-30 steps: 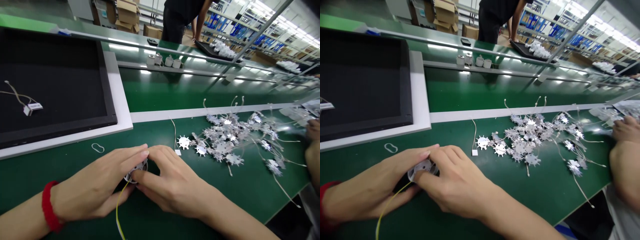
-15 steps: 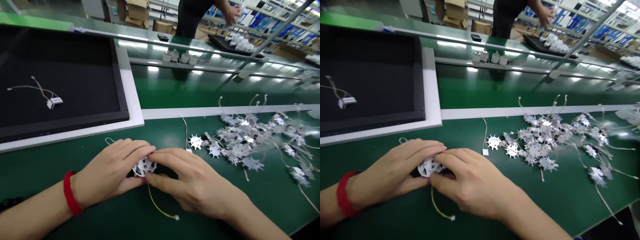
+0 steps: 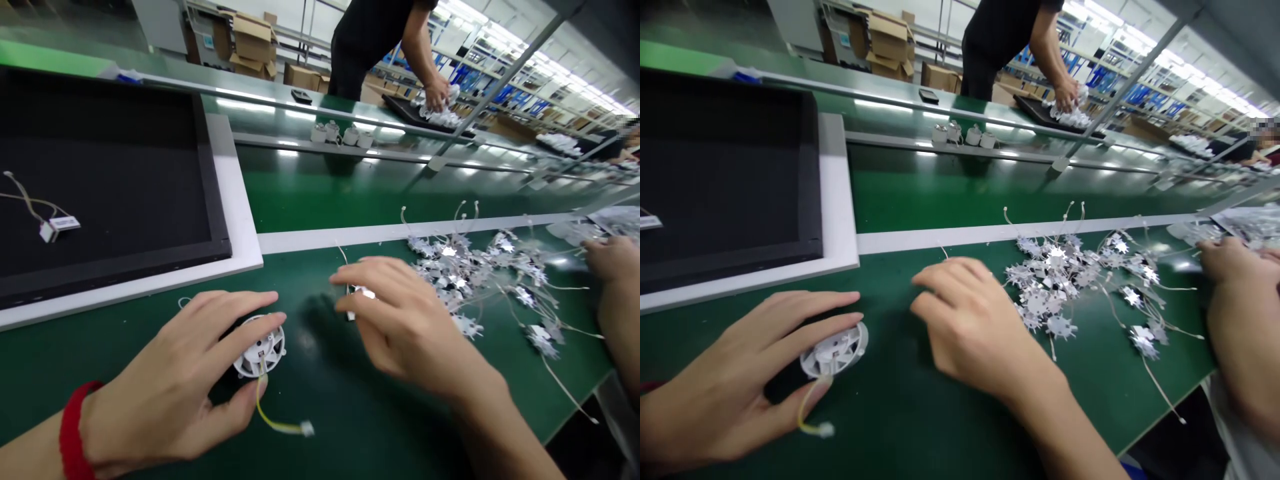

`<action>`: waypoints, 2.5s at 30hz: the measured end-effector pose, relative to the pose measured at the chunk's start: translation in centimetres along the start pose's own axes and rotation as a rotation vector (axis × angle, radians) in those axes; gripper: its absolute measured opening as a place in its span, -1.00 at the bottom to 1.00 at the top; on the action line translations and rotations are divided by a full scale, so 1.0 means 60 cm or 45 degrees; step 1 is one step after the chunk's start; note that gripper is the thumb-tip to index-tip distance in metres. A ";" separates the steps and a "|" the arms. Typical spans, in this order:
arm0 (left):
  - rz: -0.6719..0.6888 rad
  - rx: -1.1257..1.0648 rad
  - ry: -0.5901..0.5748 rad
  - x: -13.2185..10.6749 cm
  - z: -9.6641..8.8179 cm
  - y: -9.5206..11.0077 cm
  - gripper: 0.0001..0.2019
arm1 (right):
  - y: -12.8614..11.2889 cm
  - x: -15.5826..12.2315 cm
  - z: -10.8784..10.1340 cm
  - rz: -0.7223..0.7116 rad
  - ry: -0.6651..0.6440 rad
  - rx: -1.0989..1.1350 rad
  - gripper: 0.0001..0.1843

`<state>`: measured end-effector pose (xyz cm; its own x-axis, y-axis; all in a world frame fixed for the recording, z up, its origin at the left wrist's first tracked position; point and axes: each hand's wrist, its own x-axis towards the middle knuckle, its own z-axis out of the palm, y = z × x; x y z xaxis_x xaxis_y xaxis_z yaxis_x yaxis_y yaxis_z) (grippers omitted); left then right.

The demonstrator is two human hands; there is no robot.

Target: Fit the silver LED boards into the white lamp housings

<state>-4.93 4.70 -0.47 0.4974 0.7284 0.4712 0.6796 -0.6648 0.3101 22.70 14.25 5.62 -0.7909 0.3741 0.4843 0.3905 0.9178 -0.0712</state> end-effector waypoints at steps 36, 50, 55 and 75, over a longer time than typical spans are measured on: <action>0.268 -0.036 0.088 -0.002 0.000 0.008 -0.77 | -0.038 0.018 0.010 0.952 0.180 1.478 -0.78; -0.050 -0.183 0.228 0.003 -0.008 -0.003 -0.55 | -0.081 0.019 0.048 0.891 -0.023 2.249 -0.77; -0.054 -0.201 0.192 0.007 -0.003 0.007 -0.71 | -0.079 0.018 0.046 0.874 -0.062 1.961 -0.74; -0.017 -0.151 0.212 0.010 -0.008 0.006 -0.68 | -0.079 0.006 0.049 0.091 0.200 0.446 -0.62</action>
<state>-4.67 4.83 0.33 0.3862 0.7060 0.5936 0.6124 -0.6775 0.4074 19.15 10.42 3.56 -0.6750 0.4385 0.5933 0.2356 0.8902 -0.3899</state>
